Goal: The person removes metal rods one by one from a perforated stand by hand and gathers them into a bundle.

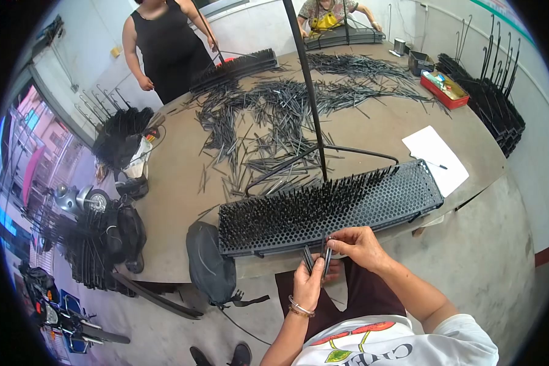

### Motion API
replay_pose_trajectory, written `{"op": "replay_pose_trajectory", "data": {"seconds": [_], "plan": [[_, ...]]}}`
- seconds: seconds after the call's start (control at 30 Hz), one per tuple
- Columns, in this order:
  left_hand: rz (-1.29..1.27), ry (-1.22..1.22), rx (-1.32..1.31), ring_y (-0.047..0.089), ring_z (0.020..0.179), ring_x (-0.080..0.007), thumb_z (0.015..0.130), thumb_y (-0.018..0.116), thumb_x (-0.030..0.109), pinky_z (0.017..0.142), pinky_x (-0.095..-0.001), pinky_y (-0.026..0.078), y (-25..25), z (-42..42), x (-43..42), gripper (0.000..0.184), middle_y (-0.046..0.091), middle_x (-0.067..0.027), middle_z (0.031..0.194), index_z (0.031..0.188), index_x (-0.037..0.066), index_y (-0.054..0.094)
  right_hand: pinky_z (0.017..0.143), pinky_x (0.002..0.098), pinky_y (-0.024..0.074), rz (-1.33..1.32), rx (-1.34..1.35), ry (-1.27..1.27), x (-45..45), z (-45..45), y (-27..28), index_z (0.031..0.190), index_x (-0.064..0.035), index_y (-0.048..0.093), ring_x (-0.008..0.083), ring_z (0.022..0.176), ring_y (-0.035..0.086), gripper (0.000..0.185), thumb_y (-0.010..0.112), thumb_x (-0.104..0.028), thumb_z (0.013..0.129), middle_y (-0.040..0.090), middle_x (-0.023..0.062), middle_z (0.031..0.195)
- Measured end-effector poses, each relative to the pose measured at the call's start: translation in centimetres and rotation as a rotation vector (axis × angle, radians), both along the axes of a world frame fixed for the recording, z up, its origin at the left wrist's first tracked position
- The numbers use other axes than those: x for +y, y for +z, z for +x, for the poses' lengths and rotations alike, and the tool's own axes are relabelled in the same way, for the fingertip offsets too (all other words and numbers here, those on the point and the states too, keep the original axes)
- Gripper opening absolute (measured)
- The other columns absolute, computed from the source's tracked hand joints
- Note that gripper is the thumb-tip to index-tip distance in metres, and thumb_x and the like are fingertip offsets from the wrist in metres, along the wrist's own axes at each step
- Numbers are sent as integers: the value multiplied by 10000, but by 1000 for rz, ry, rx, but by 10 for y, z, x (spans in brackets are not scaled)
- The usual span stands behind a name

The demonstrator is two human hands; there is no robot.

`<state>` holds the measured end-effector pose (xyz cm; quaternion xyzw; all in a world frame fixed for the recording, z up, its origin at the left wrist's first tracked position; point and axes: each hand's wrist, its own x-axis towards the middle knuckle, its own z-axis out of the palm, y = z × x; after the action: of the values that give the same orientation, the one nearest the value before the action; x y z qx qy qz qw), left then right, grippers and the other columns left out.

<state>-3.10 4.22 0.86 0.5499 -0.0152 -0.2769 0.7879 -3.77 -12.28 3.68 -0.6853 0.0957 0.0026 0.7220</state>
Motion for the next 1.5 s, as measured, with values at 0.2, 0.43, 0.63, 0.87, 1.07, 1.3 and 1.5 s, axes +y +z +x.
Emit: {"op": "replay_pose_trajectory", "data": {"seconds": [0.2, 0.43, 0.63, 0.87, 1.07, 1.3, 1.5], "plan": [[0, -55, 4, 641, 842, -187, 948, 471, 153, 706, -297, 550, 0, 2, 0, 234, 627, -117, 972, 1112, -14, 477, 674, 239, 506, 6, -9, -6, -1, -1, 0, 975, 56, 643, 92, 740, 606, 214, 657, -106, 836, 663, 64, 835], [47, -91, -64, 641, 837, -183, 948, 470, 148, 703, -292, 552, -2, 3, -2, 245, 628, -147, 950, 1110, -34, 451, 685, 255, 510, -18, -12, 24, -8, -3, 0, 980, 63, 637, 104, 764, 620, 243, 650, -134, 838, 671, 88, 840], [37, -50, -21, 641, 869, -192, 953, 452, 145, 721, -311, 557, 0, 0, -4, 211, 618, -140, 995, 1096, -10, 465, 692, 257, 509, -52, -15, 41, -10, -5, 3, 977, 64, 631, 102, 779, 615, 232, 647, -125, 842, 668, 79, 849], [-163, -16, 161, 634, 911, -238, 955, 451, 171, 756, -360, 549, 5, 5, 2, 175, 611, -162, 1035, 1072, 48, 492, 738, 242, 501, 57, -173, -76, -23, -1, 27, 992, 46, 618, 109, 823, 613, 179, 614, -77, 863, 660, 78, 882], [-211, -73, 252, 626, 924, -247, 955, 451, 187, 763, -365, 541, 0, 3, 1, 182, 609, -181, 1038, 1066, 50, 494, 739, 238, 500, 37, -201, -124, -23, -4, 29, 1000, 46, 616, 108, 828, 612, 183, 614, -75, 862, 660, 80, 895], [-197, -61, 244, 632, 884, -254, 948, 445, 157, 751, -379, 543, -2, 4, 1, 177, 615, -180, 1007, 1063, 36, 504, 714, 227, 492, 27, -237, -138, -22, -2, 27, 996, 41, 618, 100, 805, 608, 180, 614, -78, 861, 661, 74, 895], [-199, -66, 252, 635, 870, -250, 945, 447, 151, 746, -379, 544, -4, 2, 2, 175, 618, -172, 992, 1059, 32, 506, 688, 219, 483, -56, -245, -170, -20, -3, 24, 988, 34, 625, 90, 792, 608, 192, 625, -106, 857, 664, 61, 867]]}}
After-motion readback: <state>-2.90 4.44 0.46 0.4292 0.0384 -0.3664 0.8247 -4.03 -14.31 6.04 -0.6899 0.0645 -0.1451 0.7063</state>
